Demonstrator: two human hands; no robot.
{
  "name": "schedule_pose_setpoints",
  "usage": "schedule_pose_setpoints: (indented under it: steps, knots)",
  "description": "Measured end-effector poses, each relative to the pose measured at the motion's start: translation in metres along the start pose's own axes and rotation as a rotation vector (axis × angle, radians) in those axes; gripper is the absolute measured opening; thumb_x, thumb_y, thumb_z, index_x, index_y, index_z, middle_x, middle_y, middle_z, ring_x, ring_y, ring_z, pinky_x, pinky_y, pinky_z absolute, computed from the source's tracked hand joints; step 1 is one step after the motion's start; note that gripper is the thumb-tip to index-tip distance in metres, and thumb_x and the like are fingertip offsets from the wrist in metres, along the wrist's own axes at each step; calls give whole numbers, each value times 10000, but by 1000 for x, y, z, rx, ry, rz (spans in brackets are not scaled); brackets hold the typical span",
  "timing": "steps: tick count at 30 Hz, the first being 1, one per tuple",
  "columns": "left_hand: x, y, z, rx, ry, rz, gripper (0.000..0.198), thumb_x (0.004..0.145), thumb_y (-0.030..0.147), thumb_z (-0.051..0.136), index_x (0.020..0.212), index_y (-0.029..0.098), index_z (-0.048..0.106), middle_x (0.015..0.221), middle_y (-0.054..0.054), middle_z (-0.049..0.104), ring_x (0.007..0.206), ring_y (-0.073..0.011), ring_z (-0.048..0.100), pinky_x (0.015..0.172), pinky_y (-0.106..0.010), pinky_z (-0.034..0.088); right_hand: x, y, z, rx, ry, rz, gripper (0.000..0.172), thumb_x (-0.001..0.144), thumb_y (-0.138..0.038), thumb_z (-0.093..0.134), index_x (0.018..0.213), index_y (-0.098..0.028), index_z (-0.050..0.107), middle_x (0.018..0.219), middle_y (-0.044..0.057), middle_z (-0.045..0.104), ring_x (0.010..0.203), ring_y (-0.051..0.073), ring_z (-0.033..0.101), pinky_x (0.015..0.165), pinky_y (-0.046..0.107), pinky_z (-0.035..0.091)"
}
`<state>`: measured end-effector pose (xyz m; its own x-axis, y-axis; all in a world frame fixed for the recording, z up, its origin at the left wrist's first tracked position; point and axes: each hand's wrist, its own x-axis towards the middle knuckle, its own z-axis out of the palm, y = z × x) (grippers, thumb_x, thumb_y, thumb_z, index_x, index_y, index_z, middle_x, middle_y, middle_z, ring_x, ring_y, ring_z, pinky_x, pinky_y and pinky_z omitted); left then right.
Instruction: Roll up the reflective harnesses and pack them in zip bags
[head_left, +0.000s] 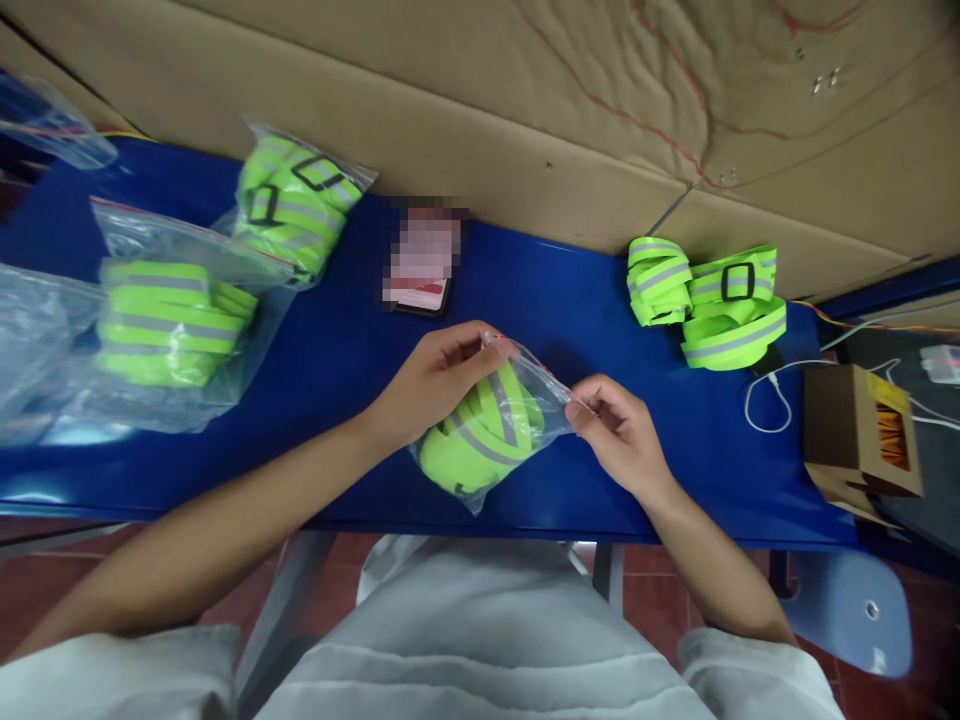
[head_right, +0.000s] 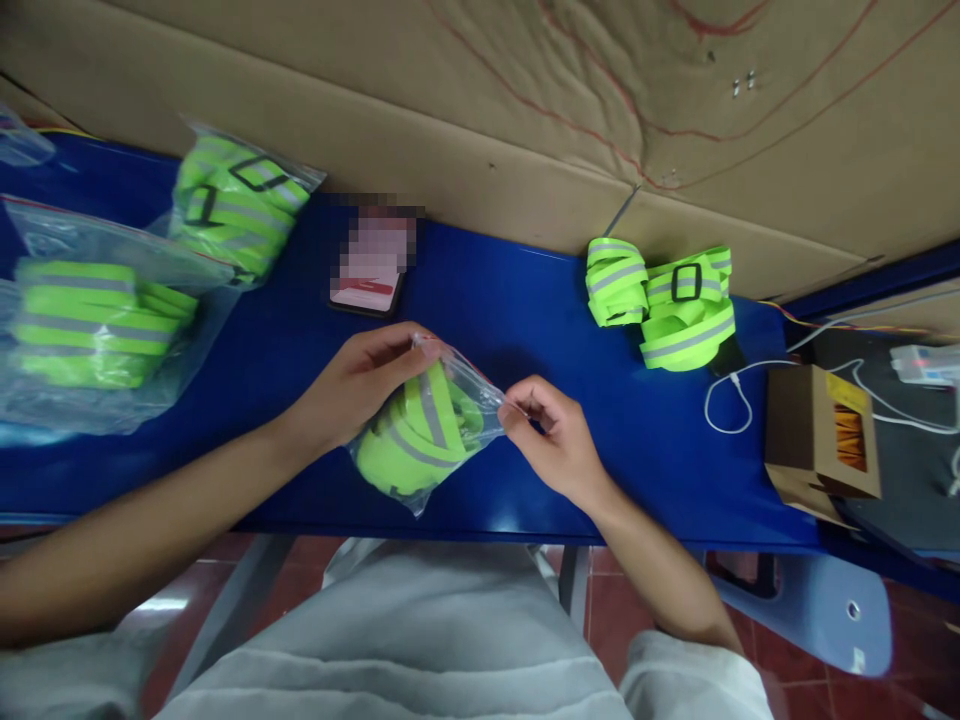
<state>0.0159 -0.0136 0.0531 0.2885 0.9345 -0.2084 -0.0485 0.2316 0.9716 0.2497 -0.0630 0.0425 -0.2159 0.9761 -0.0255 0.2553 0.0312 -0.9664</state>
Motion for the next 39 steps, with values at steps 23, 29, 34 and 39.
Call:
schedule_pose_setpoints:
  steps: [23, 29, 34, 39]
  knots:
    - [-8, -10, 6, 131, -146, 113, 258, 953, 441, 683, 957, 183, 703, 774, 9, 655, 634, -97, 550, 566, -198, 422, -1, -3, 0, 127, -52, 115, 239, 875, -396, 799, 809, -198, 683, 660, -28, 607, 573, 94, 495, 527, 232, 378]
    - [-8, -10, 6, 145, -132, 141, 245, 950, 422, 686, 960, 178, 702, 771, 13, 648, 621, -93, 532, 569, -201, 416, -2, -3, 2, 185, -113, 80, 181, 918, -368, 757, 952, -207, 682, 780, -16, 633, 695, 108, 576, 621, 229, 451]
    - [-8, -7, 6, 182, -127, 161, 242, 951, 410, 686, 942, 170, 711, 768, 20, 646, 622, -85, 520, 574, -195, 404, -2, -2, 5, 199, -112, 88, 165, 929, -351, 749, 951, -207, 671, 749, -32, 601, 653, 87, 537, 580, 211, 402]
    - [-10, -8, 9, 194, -176, 146, 232, 939, 402, 700, 956, 171, 718, 814, 18, 681, 678, -90, 560, 624, -192, 438, -3, -2, 4, 166, -89, 66, 181, 945, -344, 730, 873, -198, 651, 722, -30, 601, 635, 87, 523, 571, 219, 381]
